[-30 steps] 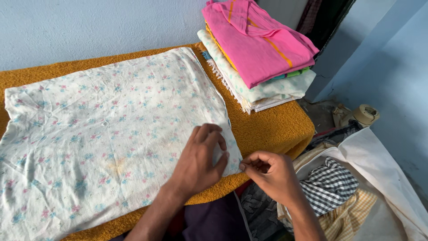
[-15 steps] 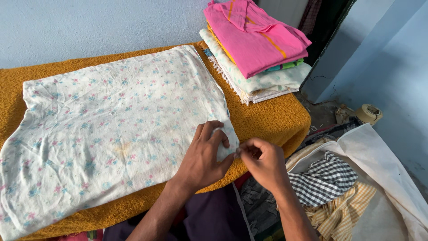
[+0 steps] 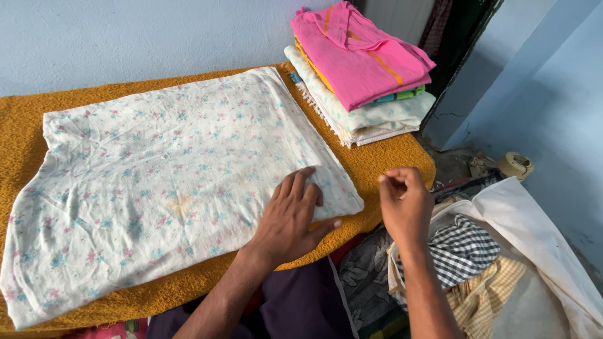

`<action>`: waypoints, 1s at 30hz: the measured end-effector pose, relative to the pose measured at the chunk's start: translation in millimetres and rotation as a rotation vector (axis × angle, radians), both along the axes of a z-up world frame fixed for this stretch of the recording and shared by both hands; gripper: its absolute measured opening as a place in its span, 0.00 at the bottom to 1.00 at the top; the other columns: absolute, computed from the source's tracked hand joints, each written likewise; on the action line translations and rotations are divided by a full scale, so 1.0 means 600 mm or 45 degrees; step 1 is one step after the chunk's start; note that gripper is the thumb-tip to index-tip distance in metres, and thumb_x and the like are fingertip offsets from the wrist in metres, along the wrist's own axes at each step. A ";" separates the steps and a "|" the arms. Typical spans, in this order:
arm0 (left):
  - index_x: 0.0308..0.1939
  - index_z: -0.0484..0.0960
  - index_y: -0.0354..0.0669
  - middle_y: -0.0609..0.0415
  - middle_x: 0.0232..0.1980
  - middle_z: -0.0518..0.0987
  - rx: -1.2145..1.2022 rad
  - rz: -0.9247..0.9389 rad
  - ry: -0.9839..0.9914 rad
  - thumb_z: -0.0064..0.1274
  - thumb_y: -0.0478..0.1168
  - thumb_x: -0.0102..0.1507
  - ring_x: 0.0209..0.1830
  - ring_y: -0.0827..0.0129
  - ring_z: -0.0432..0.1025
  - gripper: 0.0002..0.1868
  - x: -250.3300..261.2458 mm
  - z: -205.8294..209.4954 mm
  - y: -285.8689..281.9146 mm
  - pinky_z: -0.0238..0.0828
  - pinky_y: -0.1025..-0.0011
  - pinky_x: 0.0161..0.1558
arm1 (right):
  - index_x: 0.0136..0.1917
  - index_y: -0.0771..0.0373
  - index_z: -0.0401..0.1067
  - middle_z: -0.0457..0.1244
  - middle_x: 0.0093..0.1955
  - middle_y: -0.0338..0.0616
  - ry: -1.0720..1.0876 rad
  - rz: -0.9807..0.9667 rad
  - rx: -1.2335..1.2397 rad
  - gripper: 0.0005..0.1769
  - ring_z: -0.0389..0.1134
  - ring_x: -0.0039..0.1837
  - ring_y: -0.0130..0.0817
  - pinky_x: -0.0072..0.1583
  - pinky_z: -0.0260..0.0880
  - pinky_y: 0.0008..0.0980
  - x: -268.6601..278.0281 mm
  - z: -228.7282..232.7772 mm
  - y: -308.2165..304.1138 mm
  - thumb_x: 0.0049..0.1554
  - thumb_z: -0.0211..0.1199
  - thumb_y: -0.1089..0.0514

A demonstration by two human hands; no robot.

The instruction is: The person folds a white floral-patterned sheet on a yellow-covered surface, smoothing and aligning edges before stacking it with other folded linens. They then unfold a black-and-white checkered cloth and begin folding it.

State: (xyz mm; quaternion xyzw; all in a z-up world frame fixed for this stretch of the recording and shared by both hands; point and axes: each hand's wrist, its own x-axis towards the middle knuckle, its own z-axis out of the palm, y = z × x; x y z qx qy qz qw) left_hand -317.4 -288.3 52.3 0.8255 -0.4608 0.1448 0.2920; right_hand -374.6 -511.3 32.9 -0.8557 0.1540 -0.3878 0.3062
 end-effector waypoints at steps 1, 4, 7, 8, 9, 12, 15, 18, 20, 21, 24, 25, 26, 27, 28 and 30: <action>0.39 0.73 0.38 0.31 0.66 0.67 0.001 -0.012 0.014 0.61 0.55 0.62 0.71 0.41 0.59 0.23 0.003 -0.002 0.002 0.57 0.47 0.67 | 0.53 0.66 0.72 0.71 0.49 0.46 0.010 0.076 -0.013 0.08 0.74 0.39 0.34 0.40 0.75 0.32 0.007 0.012 0.010 0.61 0.64 0.61; 0.47 0.75 0.34 0.34 0.67 0.71 -0.144 -0.003 0.152 0.53 0.48 0.66 0.70 0.45 0.65 0.18 0.022 -0.006 0.005 0.59 0.53 0.70 | 0.56 0.63 0.76 0.72 0.52 0.45 0.102 0.390 -0.068 0.12 0.76 0.50 0.34 0.49 0.80 0.32 0.022 0.034 0.051 0.61 0.59 0.58; 0.59 0.73 0.29 0.34 0.67 0.71 -0.073 0.142 0.061 0.44 0.41 0.64 0.71 0.47 0.65 0.23 0.048 -0.011 0.027 0.56 0.55 0.73 | 0.70 0.66 0.66 0.62 0.72 0.55 0.135 0.821 -0.346 0.26 0.62 0.73 0.46 0.72 0.62 0.48 0.053 0.039 0.104 0.68 0.50 0.47; 0.62 0.72 0.29 0.33 0.69 0.69 -0.037 0.185 -0.018 0.45 0.43 0.65 0.73 0.46 0.62 0.26 0.054 -0.014 0.043 0.54 0.54 0.73 | 0.74 0.68 0.61 0.56 0.77 0.58 0.221 0.916 -0.390 0.31 0.55 0.77 0.49 0.74 0.55 0.52 0.063 0.036 0.123 0.67 0.49 0.44; 0.65 0.71 0.29 0.33 0.72 0.67 -0.001 0.227 -0.097 0.46 0.46 0.65 0.74 0.45 0.60 0.29 0.056 -0.016 0.063 0.52 0.54 0.73 | 0.78 0.69 0.57 0.51 0.82 0.61 0.309 1.010 -0.433 0.37 0.48 0.82 0.53 0.75 0.49 0.55 0.071 0.033 0.136 0.67 0.47 0.41; 0.69 0.67 0.34 0.36 0.76 0.61 0.158 0.321 -0.091 0.45 0.55 0.66 0.77 0.47 0.52 0.35 0.059 -0.018 0.124 0.46 0.52 0.73 | 0.79 0.69 0.51 0.43 0.82 0.63 0.551 0.520 -0.808 0.43 0.42 0.82 0.54 0.76 0.44 0.54 0.083 0.038 0.144 0.66 0.49 0.34; 0.71 0.64 0.35 0.36 0.78 0.58 0.261 0.416 0.019 0.43 0.61 0.67 0.80 0.46 0.49 0.38 0.069 -0.008 0.188 0.43 0.53 0.72 | 0.77 0.71 0.48 0.41 0.80 0.67 1.038 0.098 -0.781 0.48 0.39 0.83 0.56 0.80 0.37 0.53 0.094 0.058 0.137 0.66 0.46 0.27; 0.72 0.63 0.32 0.35 0.78 0.57 0.228 0.414 0.045 0.41 0.62 0.69 0.80 0.46 0.48 0.40 0.098 0.001 0.229 0.43 0.52 0.73 | 0.77 0.71 0.50 0.41 0.81 0.66 0.544 0.443 -0.804 0.47 0.43 0.80 0.57 0.75 0.44 0.50 0.122 0.061 0.160 0.62 0.50 0.31; 0.73 0.63 0.33 0.36 0.78 0.58 0.190 0.401 0.094 0.41 0.62 0.70 0.80 0.47 0.48 0.40 0.119 0.002 0.244 0.43 0.52 0.73 | 0.78 0.68 0.52 0.43 0.83 0.62 0.463 0.732 -0.746 0.43 0.42 0.82 0.56 0.75 0.42 0.53 0.155 0.046 0.205 0.63 0.50 0.35; 0.74 0.63 0.35 0.38 0.78 0.58 0.181 0.404 0.147 0.40 0.62 0.69 0.80 0.48 0.49 0.39 0.128 0.001 0.247 0.44 0.53 0.74 | 0.79 0.66 0.52 0.43 0.83 0.60 0.422 0.877 -0.713 0.41 0.41 0.83 0.55 0.74 0.41 0.54 0.169 0.038 0.229 0.64 0.51 0.36; 0.74 0.64 0.42 0.41 0.78 0.59 0.201 0.499 0.132 0.41 0.63 0.68 0.80 0.50 0.49 0.38 0.140 -0.006 0.278 0.44 0.53 0.75 | 0.77 0.63 0.54 0.45 0.82 0.55 0.418 0.798 -0.879 0.42 0.43 0.82 0.50 0.73 0.45 0.53 0.194 0.024 0.258 0.61 0.54 0.35; 0.74 0.65 0.44 0.42 0.78 0.59 0.218 0.545 0.100 0.41 0.64 0.67 0.80 0.51 0.49 0.38 0.142 -0.010 0.292 0.43 0.53 0.75 | 0.78 0.62 0.54 0.46 0.82 0.54 0.373 0.788 -0.901 0.42 0.44 0.82 0.49 0.75 0.45 0.53 0.196 0.020 0.256 0.61 0.53 0.35; 0.74 0.64 0.47 0.43 0.79 0.57 0.265 0.587 0.133 0.40 0.65 0.67 0.80 0.51 0.47 0.39 0.144 -0.008 0.311 0.42 0.54 0.75 | 0.78 0.61 0.54 0.46 0.82 0.53 0.328 0.785 -0.896 0.41 0.44 0.83 0.48 0.76 0.45 0.53 0.196 0.016 0.261 0.61 0.52 0.35; 0.75 0.63 0.49 0.44 0.79 0.56 0.310 0.628 0.167 0.39 0.67 0.66 0.80 0.51 0.46 0.40 0.148 -0.007 0.329 0.40 0.55 0.76 | 0.78 0.60 0.53 0.45 0.83 0.52 0.370 0.758 -0.924 0.42 0.43 0.82 0.48 0.75 0.44 0.52 0.197 0.011 0.262 0.60 0.51 0.34; 0.75 0.62 0.51 0.44 0.80 0.54 0.345 0.652 0.200 0.38 0.69 0.66 0.81 0.52 0.44 0.40 0.149 -0.014 0.345 0.39 0.55 0.77 | 0.79 0.59 0.52 0.44 0.83 0.51 0.418 0.712 -0.961 0.44 0.42 0.82 0.48 0.74 0.43 0.52 0.194 -0.001 0.253 0.59 0.50 0.33; 0.77 0.57 0.51 0.46 0.81 0.50 0.450 0.766 0.281 0.34 0.70 0.66 0.82 0.54 0.40 0.42 0.162 -0.021 0.384 0.34 0.55 0.77 | 0.79 0.59 0.51 0.43 0.83 0.50 0.406 0.764 -0.946 0.44 0.41 0.82 0.47 0.75 0.42 0.51 0.197 -0.020 0.239 0.59 0.48 0.32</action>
